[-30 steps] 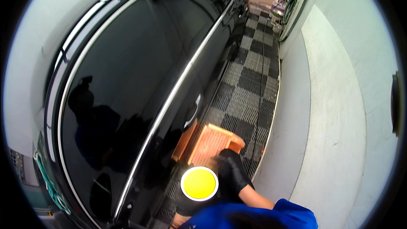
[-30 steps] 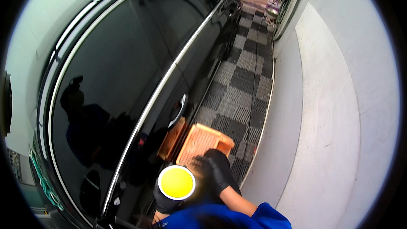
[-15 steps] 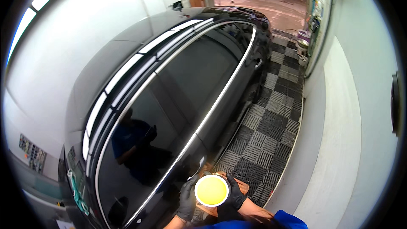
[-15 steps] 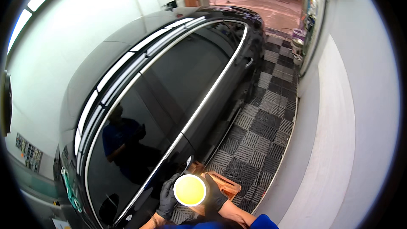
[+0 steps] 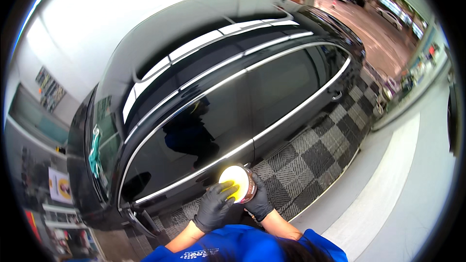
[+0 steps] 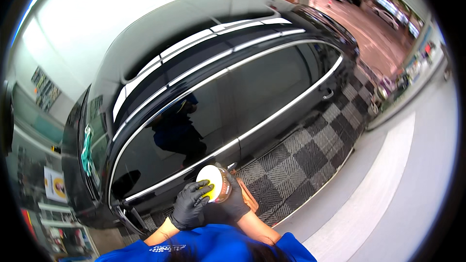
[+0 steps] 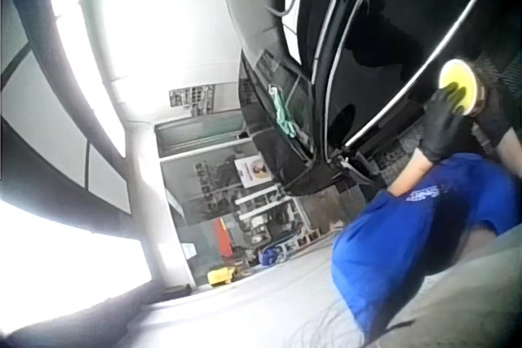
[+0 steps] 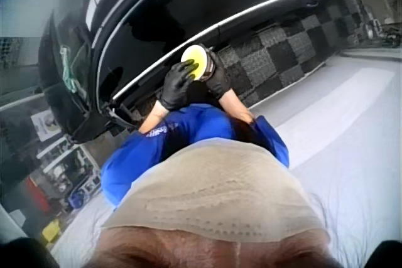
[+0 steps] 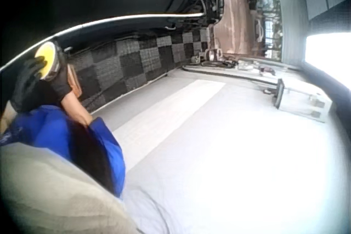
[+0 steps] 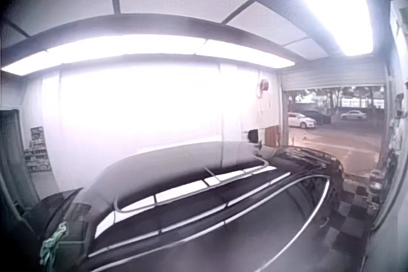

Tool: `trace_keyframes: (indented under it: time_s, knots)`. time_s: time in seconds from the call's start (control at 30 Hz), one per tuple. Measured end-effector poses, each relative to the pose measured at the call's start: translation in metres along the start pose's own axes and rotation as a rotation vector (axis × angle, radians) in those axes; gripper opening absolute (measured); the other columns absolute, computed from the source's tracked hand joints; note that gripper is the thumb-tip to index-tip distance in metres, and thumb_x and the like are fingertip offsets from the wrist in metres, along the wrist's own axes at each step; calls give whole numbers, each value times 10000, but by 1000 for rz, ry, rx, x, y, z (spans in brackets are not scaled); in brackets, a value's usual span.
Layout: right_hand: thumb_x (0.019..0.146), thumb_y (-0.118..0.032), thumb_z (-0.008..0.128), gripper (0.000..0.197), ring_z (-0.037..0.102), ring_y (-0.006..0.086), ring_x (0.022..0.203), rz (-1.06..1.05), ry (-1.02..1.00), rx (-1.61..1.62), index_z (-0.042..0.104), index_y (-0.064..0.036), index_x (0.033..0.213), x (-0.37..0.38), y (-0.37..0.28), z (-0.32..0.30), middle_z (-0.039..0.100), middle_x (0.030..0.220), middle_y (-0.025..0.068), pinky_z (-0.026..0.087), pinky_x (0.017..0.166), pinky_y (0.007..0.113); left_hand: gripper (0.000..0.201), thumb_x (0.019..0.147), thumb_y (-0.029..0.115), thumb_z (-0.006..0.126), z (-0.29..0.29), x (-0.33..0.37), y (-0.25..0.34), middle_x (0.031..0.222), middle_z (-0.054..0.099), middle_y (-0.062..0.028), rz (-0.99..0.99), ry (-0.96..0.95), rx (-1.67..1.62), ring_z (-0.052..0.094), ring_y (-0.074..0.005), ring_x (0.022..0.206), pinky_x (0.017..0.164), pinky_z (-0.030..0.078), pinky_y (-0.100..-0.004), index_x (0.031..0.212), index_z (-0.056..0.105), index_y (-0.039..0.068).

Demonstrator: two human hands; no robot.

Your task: The person applies a white paste to the exterior of a black car using a yellow applicator pad. They work on the front bumper, side panels, and roof, periodically dipping the pad into a container to reload the product.

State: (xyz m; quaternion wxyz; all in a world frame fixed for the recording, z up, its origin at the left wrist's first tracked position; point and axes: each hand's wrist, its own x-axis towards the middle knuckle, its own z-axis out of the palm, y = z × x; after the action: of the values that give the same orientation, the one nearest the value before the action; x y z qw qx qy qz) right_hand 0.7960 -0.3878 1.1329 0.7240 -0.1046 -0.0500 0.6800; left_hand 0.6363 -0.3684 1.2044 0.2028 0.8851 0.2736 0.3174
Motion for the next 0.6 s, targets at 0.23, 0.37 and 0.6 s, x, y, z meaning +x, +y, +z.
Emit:
trace_keyframes:
  time_s: [0.23, 0.37, 0.6]
  knots:
    - [910, -315, 563, 441, 538, 259, 1159, 126, 15, -245, 536, -66, 1273, 60, 5, 74, 591, 1237, 96, 426, 998, 404, 299, 818, 84, 693, -47, 32, -43, 1134, 646, -128, -130, 145, -177, 640, -260, 995, 867, 507, -335, 1115, 658, 74]
    - [898, -305, 586, 435, 542, 256, 1158, 181, 156, -239, 546, -86, 1272, 60, 6, 136, 578, 1264, 101, 436, 992, 401, 259, 860, 93, 677, -109, 64, -30, 992, 677, -77, -435, 22, -529, 633, -110, 925, 822, 508, -263, 1099, 640, 0]
    - [923, -274, 560, 700, 429, 225, 1292, -56, -87, -592, 188, -170, 1507, 79, -3, 259, 359, 1473, 99, 392, 1051, 367, 161, 844, 27, 665, -192, 132, -14, 1185, 529, -87, -468, -22, -895, 578, -147, 1071, 942, 475, -289, 1004, 668, 9]
